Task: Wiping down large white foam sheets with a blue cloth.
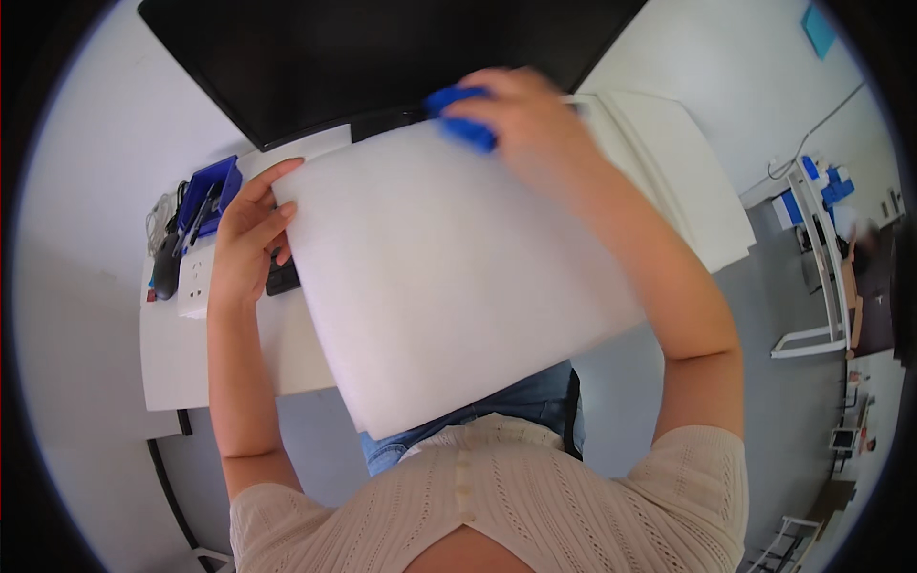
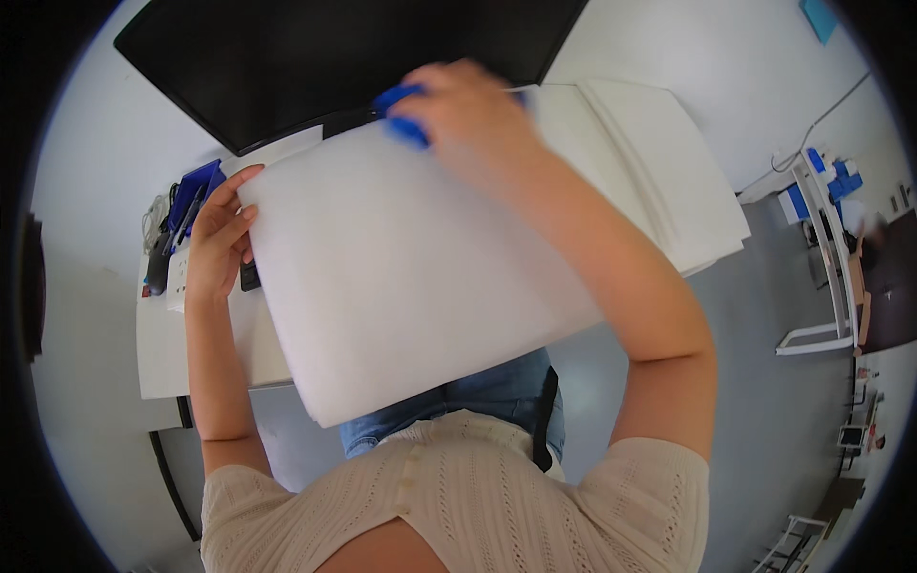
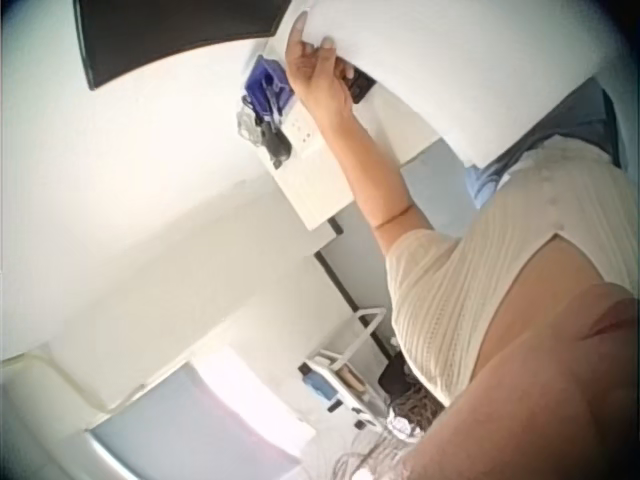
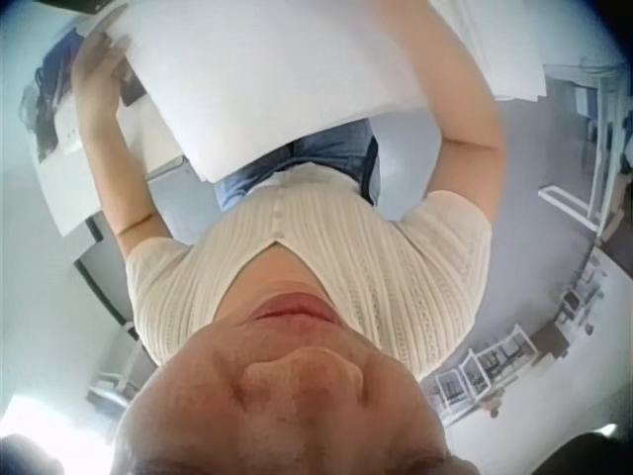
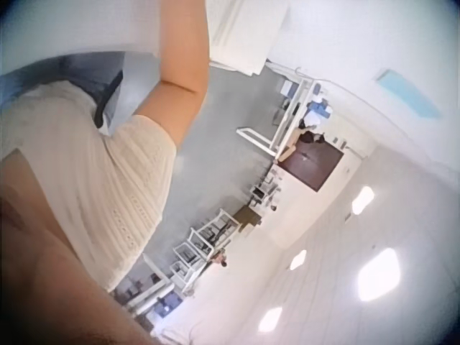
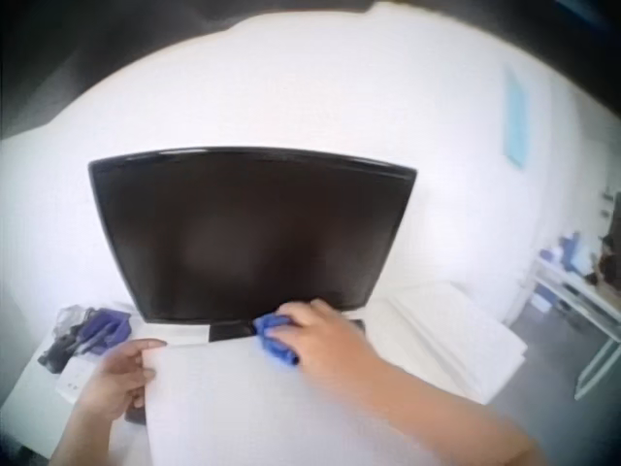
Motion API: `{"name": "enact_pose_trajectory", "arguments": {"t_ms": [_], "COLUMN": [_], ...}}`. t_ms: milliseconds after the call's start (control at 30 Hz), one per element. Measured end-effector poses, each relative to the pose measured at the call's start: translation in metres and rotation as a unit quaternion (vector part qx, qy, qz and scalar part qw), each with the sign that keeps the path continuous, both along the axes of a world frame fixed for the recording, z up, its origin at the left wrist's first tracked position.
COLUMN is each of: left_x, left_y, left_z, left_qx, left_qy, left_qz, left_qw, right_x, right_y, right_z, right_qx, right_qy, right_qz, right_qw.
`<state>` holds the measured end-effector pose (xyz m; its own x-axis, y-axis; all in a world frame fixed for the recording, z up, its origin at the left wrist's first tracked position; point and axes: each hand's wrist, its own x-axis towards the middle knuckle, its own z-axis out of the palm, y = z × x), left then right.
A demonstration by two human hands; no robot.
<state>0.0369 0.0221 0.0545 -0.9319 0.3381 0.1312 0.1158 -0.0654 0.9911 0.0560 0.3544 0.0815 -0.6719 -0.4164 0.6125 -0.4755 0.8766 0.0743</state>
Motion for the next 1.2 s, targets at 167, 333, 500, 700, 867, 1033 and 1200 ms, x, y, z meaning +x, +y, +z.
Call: {"name": "enact_pose_trajectory", "arguments": {"t_ms": [167,333,500,700,867,1033,1200], "left_x": [-0.004,0.001,0.001,0.0,-0.004,-0.004,-0.008], "left_y": [-0.006,0.001,0.002,0.004,0.007,0.007,-0.008], "left_z": [-0.004,0.001,-0.004,-0.012,-0.012,-0.015,-0.014], "left_qx": [-0.028,-0.037,-0.033,-0.023,-0.021,-0.03,-0.072], "left_qy": [-0.001,0.004,0.007,0.003,0.013,0.024,0.022], "left_qz": [0.016,0.017,0.028,0.072,0.082,0.093,0.04], "left_qw": [0.999,0.999,0.999,0.997,0.996,0.995,0.996], "right_x": [0.002,-0.008,-0.004,0.065,0.174,0.258,0.285], "right_y": [-0.018,0.064,0.098,0.089,0.077,0.087,0.106], "right_z": [-0.013,-0.015,-0.024,-0.015,0.004,0.009,0.021], "right_qx": [0.023,0.044,-0.019,-0.035,-0.058,-0.146,-0.075], "right_qy": [-0.057,-0.101,-0.121,-0.139,-0.187,-0.29,-0.35], "right_qz": [0.043,-0.307,-0.312,-0.257,-0.211,-0.204,-0.385], "right_qw": [0.997,0.945,0.942,0.956,0.958,0.924,0.851]}}
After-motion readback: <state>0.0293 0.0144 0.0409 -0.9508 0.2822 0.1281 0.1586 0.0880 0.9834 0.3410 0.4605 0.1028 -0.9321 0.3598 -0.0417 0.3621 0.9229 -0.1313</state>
